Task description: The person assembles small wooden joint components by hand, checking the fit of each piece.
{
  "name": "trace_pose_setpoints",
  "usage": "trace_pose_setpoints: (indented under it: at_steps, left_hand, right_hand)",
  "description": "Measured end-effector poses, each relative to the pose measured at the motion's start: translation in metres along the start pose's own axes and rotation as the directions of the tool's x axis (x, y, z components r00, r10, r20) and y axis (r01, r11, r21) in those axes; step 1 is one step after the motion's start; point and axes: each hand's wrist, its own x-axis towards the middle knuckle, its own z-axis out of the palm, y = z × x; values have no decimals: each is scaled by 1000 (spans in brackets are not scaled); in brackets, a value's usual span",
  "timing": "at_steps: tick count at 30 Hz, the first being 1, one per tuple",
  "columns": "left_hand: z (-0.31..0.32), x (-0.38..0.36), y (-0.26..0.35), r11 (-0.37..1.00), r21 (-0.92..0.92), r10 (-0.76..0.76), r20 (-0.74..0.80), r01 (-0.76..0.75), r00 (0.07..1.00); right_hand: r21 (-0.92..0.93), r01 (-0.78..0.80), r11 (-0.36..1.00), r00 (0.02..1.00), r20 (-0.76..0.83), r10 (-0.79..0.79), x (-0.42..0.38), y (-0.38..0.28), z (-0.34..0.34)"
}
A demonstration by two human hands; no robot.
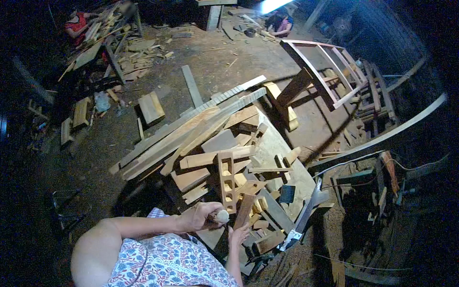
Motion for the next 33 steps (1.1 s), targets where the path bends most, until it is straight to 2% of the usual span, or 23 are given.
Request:
trace_pose_setpoints:
  at_steps: [2,5,7,9,10,11,13,17,18,19,20,21,23,26,29,33]
  left_hand:
    - [1,3,6,999,41,-32,2,32,999]
    - [18,-10,8,995,86,43,-34,-40,999]
    - [25,-13,9,994,107,32,-48,-27,998]
    - [29,-18,6,991,123,57,-54,-50,997]
    - [32,-23,-3,972,198,149,-93,-129,984]
    - [34,-28,-11,971,212,136,-97,-113,986]
    - [36,-35,-18,967,187,194,-98,-174,976]
    - [41,-51,-23,961,235,183,-137,-147,974]
    - [39,-53,-16,958,248,185,-142,-146,972]
    - [36,-54,-3,964,251,120,-127,-85,985]
    - [34,-55,4,968,252,55,-111,-25,992]
    - [34,-56,5,965,261,59,-112,-28,992]
    - [36,-57,6,976,211,92,-182,-53,979]
    - [34,-56,9,979,192,107,-203,-67,973]
    - [30,-54,10,968,240,123,-217,-69,968]
    - [29,-58,8,988,156,51,-277,-7,959]
  right_hand:
    - [6,67,998,997,-34,-66,7,-1,-1]
    - [5,135,991,991,-15,-135,-2,10,7]
    - [46,147,988,989,27,-148,-1,9,-6]
    - [-2,44,999,990,136,-43,9,16,-2]
    - [-22,109,994,991,81,-107,10,17,3]
    - [-49,170,984,985,30,-168,9,21,7]
    - [-5,187,982,982,32,-186,5,19,0]
    - [-8,189,982,981,51,-188,11,24,3]
    - [-14,184,983,983,7,-183,9,22,4]
    - [-3,195,981,981,9,-195,9,19,3]
    - [-5,141,990,989,53,-140,9,18,-1]
    - [-10,84,996,992,95,-83,7,15,-5]
    - [-10,111,994,992,68,-110,8,18,-1]
    - [1,113,994,990,90,-113,11,22,1]
    - [-18,178,984,984,27,-177,13,32,9]
    - [-55,212,976,977,-12,-213,5,21,-3]
